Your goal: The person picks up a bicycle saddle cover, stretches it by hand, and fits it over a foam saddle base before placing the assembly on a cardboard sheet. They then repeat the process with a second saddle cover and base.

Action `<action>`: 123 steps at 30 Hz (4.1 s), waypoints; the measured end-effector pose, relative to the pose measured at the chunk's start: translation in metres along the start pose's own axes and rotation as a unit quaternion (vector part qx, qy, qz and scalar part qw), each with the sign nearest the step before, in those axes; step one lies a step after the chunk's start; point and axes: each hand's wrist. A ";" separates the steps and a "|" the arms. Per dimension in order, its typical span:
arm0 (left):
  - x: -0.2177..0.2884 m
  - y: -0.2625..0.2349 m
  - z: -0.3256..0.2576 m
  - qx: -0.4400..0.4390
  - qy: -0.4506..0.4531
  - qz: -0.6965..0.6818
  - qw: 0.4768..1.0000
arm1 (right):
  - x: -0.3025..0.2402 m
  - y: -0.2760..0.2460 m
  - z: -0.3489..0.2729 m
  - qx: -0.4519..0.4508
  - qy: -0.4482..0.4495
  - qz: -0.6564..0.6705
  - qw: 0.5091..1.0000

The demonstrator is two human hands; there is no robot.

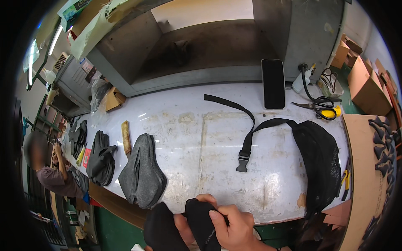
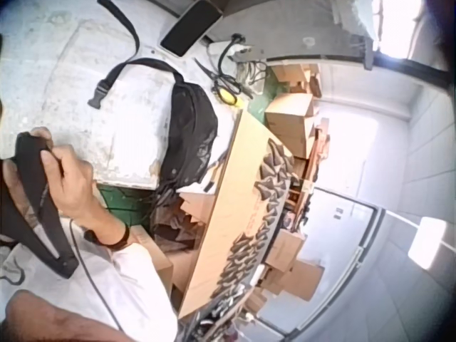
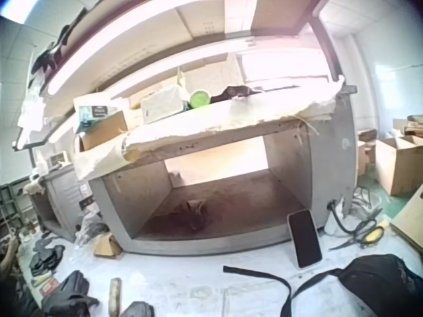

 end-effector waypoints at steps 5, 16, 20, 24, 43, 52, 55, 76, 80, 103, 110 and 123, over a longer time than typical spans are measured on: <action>0.009 0.007 -0.003 0.029 -0.091 -0.021 0.995 | -0.003 -0.006 0.008 -0.051 0.109 0.175 0.977; 0.043 0.007 -0.016 0.023 -0.135 0.158 0.978 | 0.007 -0.015 0.009 -0.062 0.160 0.221 0.960; 0.042 -0.010 -0.026 -0.014 -0.205 0.212 0.955 | 0.001 -0.006 0.016 -0.064 -0.012 0.011 0.998; 0.046 -0.027 -0.040 -0.051 -0.266 0.265 0.926 | -0.003 -0.006 0.019 -0.124 0.085 0.092 0.984; 0.064 -0.025 0.008 -0.116 -0.195 0.388 0.894 | 0.024 -0.016 0.022 -0.204 0.223 0.251 0.920; 0.074 -0.005 -0.002 0.068 -0.140 0.196 0.968 | 0.036 -0.009 0.007 -0.044 0.324 0.596 0.733; 0.068 -0.025 -0.016 0.174 -0.150 0.407 0.884 | 0.030 -0.025 -0.006 -0.301 0.254 0.289 0.872; 0.042 -0.033 -0.022 -0.150 -0.255 -0.117 0.948 | 0.004 -0.027 -0.008 -0.228 0.146 0.419 0.867; 0.037 -0.035 -0.010 -0.203 -0.224 -0.193 0.934 | 0.003 -0.033 0.006 -0.197 0.050 0.208 0.957; 0.054 0.001 -0.029 0.086 -0.137 0.242 0.957 | 0.040 -0.017 -0.022 -0.116 0.132 0.231 0.957; 0.048 -0.012 -0.018 0.090 -0.104 0.008 0.990 | 0.019 -0.015 -0.020 -0.045 0.227 0.431 0.872; 0.026 -0.044 -0.010 -0.022 -0.127 0.127 0.983 | 0.012 -0.018 0.007 0.099 0.284 0.558 0.774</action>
Point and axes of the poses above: each hand's wrist, its own z-axis towards the middle knuckle, its own y-axis out of the palm, x = y × z, and after that the axes turned 4 degrees about -y, right-handed
